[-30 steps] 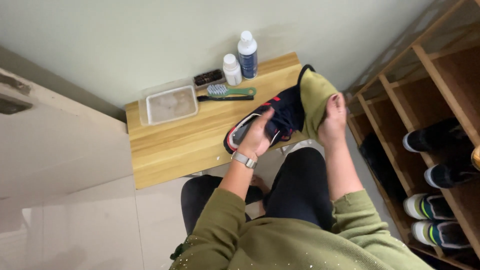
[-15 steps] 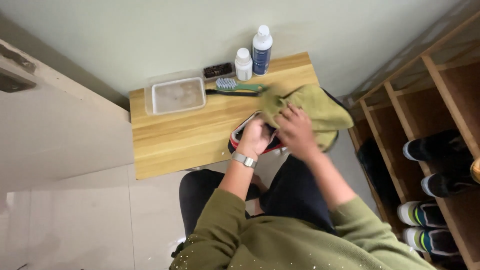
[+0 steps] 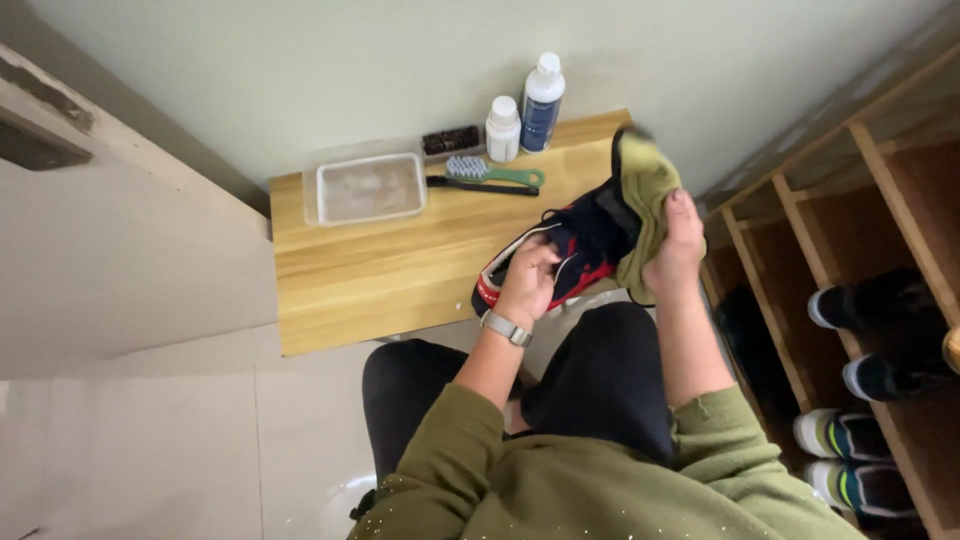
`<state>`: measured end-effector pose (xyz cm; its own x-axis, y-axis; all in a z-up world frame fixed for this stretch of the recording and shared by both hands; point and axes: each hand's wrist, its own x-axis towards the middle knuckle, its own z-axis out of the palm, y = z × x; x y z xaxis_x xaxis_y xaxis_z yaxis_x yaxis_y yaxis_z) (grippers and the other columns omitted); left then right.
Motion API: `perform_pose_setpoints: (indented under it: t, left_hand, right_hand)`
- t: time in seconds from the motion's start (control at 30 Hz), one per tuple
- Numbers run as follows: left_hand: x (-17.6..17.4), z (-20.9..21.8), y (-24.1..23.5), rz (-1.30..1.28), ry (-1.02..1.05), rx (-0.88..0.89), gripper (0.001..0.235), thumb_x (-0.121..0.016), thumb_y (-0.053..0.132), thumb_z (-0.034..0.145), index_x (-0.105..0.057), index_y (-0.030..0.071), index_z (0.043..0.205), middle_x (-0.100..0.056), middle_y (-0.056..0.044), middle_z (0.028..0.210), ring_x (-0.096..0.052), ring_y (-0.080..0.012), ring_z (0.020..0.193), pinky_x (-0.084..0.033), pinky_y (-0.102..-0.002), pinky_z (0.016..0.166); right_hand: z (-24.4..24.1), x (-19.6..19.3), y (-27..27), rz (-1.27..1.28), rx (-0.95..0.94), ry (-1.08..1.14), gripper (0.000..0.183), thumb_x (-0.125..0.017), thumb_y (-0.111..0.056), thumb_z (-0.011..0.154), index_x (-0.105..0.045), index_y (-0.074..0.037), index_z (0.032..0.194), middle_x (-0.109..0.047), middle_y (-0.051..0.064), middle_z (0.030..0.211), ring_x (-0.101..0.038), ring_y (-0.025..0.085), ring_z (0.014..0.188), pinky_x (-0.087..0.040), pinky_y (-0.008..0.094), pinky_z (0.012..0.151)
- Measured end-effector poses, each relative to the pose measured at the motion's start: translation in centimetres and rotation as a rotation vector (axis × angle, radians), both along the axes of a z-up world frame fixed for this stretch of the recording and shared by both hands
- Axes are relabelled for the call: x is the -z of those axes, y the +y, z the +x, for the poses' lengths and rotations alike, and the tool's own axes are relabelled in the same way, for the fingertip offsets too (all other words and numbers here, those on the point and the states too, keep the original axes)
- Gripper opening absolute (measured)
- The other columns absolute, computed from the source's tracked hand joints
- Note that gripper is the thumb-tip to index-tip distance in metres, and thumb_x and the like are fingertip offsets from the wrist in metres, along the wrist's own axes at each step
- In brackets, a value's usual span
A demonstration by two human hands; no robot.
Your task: The person wipes a dark sneaker with red laces using a green cloth, covering the upper, sides, and interior. The shoe is rotated and turned over to access different areas while the person sits at a small wooden table with cleaning supplies nearby.
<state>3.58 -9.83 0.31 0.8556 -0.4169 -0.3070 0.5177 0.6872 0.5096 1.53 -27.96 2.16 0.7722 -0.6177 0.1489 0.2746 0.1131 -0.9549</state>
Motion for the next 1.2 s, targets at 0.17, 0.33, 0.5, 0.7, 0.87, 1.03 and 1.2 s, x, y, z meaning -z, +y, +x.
perform_pose_setpoints:
  t: [0.17, 0.33, 0.5, 0.7, 0.87, 1.03, 1.2]
  left_hand:
    - [1.9, 0.4, -1.3, 0.096, -0.077, 0.053, 0.033, -0.063, -0.010, 0.065, -0.071, 0.003, 0.094, -0.065, -0.009, 0.081, -0.064, -0.0255, 0.083, -0.055, -0.036, 0.080]
    - [0.3, 1.5, -0.3, -0.003, 0.009, -0.049, 0.018, -0.063, -0.002, 0.078, -0.063, 0.015, 0.083, -0.060, 0.002, 0.077, -0.059, -0.0126, 0.079, -0.048, -0.024, 0.081]
    - [0.0, 1.8, 1.2, -0.365, 0.201, 0.032, 0.011, -0.059, 0.015, 0.082, -0.053, 0.021, 0.075, -0.069, -0.010, 0.075, -0.072, -0.0248, 0.072, -0.055, -0.032, 0.074]
    - [5.4, 0.7, -0.4, -0.200, 0.039, 0.122, 0.013, -0.053, 0.004, 0.065, -0.045, 0.013, 0.065, -0.049, -0.004, 0.066, -0.052, -0.0197, 0.063, -0.040, -0.028, 0.062]
    - [0.2, 0.0, -0.2, -0.011, -0.259, 0.083, 0.039, -0.054, -0.005, 0.056, -0.058, 0.013, 0.091, -0.059, 0.004, 0.082, -0.059, -0.0123, 0.079, -0.049, -0.024, 0.076]
    - [13.9, 2.4, -2.7, 0.141, -0.372, 0.067, 0.066, -0.055, -0.007, 0.054, -0.058, 0.004, 0.120, -0.069, -0.005, 0.100, -0.065, -0.0175, 0.096, -0.052, -0.030, 0.088]
    - [8.3, 2.1, -0.8, -0.065, -0.218, 0.049, 0.062, -0.054, -0.001, 0.054, -0.064, 0.000, 0.114, -0.063, -0.007, 0.097, -0.060, -0.0204, 0.095, -0.049, -0.032, 0.090]
  right_hand:
    - [3.4, 12.6, -6.2, -0.604, -0.257, -0.165, 0.022, -0.053, -0.011, 0.110, -0.072, 0.002, 0.112, -0.068, 0.023, 0.118, -0.060, 0.036, 0.125, -0.044, 0.052, 0.111]
    - [2.7, 1.4, 2.0, -1.116, -0.354, -0.202, 0.041, -0.052, -0.036, 0.106, -0.070, -0.004, 0.125, -0.070, 0.018, 0.123, -0.063, 0.042, 0.123, -0.046, 0.055, 0.105]
    - [1.0, 0.6, 3.0, -1.228, -0.329, -0.315, 0.058, -0.046, -0.047, 0.107, -0.058, 0.003, 0.134, -0.062, 0.025, 0.134, -0.056, 0.047, 0.128, -0.038, 0.059, 0.112]
    - [2.6, 4.6, 2.1, -1.232, -0.230, -0.210, 0.047, -0.048, -0.050, 0.103, -0.069, -0.009, 0.117, -0.067, 0.009, 0.117, -0.064, 0.035, 0.115, -0.047, 0.049, 0.099]
    - [4.0, 4.1, 3.3, -0.788, -0.144, -0.196, 0.043, -0.051, -0.014, 0.104, -0.052, -0.011, 0.061, -0.044, 0.006, 0.056, -0.043, 0.029, 0.055, -0.038, 0.038, 0.060]
    - [4.6, 2.8, 3.5, -0.365, 0.323, 0.058, 0.033, -0.059, -0.028, 0.101, -0.074, 0.002, 0.103, -0.071, 0.022, 0.089, -0.068, 0.027, 0.084, -0.052, 0.036, 0.080]
    - [3.1, -2.1, 2.5, 0.497, 0.196, -0.134, 0.035, -0.065, -0.048, 0.095, -0.074, -0.018, 0.112, -0.073, 0.006, 0.124, -0.069, 0.017, 0.114, -0.054, 0.032, 0.105]
